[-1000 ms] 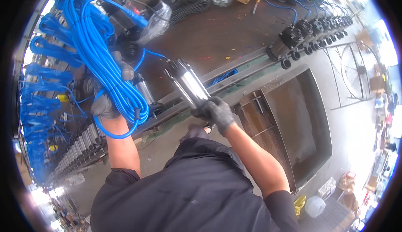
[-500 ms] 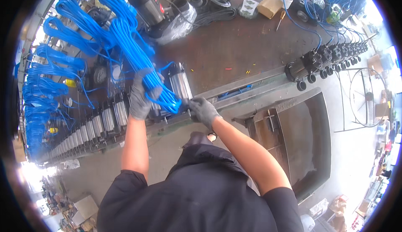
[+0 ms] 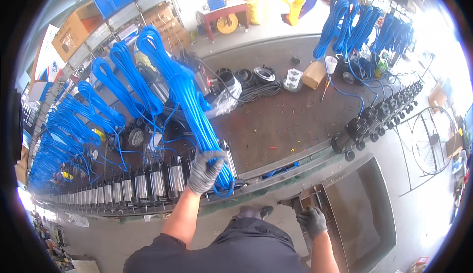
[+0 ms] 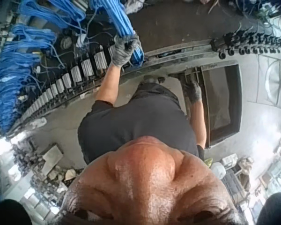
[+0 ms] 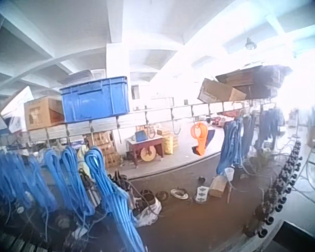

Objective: Submerging industrial water pumps into a test tank to check for leaks or functionality.

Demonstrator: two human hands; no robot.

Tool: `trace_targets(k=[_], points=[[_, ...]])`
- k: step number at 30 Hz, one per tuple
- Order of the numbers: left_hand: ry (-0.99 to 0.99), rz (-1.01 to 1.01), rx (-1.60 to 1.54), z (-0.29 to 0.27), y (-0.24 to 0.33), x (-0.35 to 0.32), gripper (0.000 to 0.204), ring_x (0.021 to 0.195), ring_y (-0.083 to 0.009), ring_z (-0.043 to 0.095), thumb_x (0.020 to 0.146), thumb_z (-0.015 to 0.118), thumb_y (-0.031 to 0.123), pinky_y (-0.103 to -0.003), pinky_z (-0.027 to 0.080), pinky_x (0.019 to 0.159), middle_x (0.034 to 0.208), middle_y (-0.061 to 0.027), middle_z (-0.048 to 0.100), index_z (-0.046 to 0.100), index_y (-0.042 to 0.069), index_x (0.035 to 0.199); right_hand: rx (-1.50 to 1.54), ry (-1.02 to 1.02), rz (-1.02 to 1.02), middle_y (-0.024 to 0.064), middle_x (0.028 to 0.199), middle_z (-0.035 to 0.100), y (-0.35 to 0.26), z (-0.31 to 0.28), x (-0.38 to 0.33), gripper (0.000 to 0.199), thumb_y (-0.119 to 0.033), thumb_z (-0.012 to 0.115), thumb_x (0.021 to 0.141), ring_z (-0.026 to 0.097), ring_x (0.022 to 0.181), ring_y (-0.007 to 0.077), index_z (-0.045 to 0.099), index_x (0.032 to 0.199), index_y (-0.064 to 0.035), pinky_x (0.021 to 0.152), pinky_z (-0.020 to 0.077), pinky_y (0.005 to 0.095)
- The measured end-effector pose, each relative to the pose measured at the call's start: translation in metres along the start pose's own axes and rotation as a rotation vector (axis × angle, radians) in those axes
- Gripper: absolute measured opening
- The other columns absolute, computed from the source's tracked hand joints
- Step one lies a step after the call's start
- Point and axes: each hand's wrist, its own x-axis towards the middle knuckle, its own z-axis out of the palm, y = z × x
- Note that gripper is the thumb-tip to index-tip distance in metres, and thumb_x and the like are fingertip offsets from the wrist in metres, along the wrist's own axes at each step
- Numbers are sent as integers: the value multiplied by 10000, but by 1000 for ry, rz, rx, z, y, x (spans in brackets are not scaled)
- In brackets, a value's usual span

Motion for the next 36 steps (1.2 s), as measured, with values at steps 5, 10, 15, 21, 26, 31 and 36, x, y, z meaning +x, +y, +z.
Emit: trace_targets(k=[5,10,15,21,26,31,36], points=[[15,220,59,11,10,36,117,889,-173,677,956,731,68,-321,592,776,1243,-100,550,740,102,1067,42,255,-11,253,1200,661,8,-17,-35,307,-69,506,1040,729,1008,378,517,1331,28,833,632,455],[8,317,-20,-3,40,104,108,829,-159,679,993,716,134,-312,578,735,1082,-74,625,725,76,1083,169,264,39,240,1209,660,14,-25,-42,347,-77,550,1014,716,1039,377,510,1343,26,863,622,481],[88,397,33,-20,43,162,154,812,-142,668,1008,694,120,-300,579,724,956,-41,661,694,80,1156,-924,8,-431,248,1163,648,21,-29,-48,373,-92,603,964,693,942,396,505,1318,-28,836,617,466],[104,286,169,-50,19,212,214,738,-144,661,964,642,-24,-304,585,686,920,-38,653,692,71,1148,112,98,-101,250,1131,662,22,-29,-60,307,-109,489,1007,696,948,398,503,1287,16,865,617,479],[212,219,123,-44,26,211,251,850,-165,662,883,641,-88,-287,577,741,1096,-96,633,750,73,1043,15,153,-74,298,1259,611,25,-31,-60,363,-187,445,1055,659,1038,471,478,1364,0,879,566,572],[218,372,311,-41,46,199,233,843,-148,655,887,644,-73,-296,544,731,1098,-91,630,752,78,1029,123,170,-43,286,1172,642,33,-35,-62,312,-141,501,1019,689,992,439,503,1296,4,844,597,528],[231,254,141,-38,46,209,272,742,-96,607,902,594,-82,-280,528,658,932,-30,632,746,85,1054,-57,88,-151,290,1124,657,45,-35,-54,309,-95,550,999,721,950,441,501,1284,14,814,630,532]])
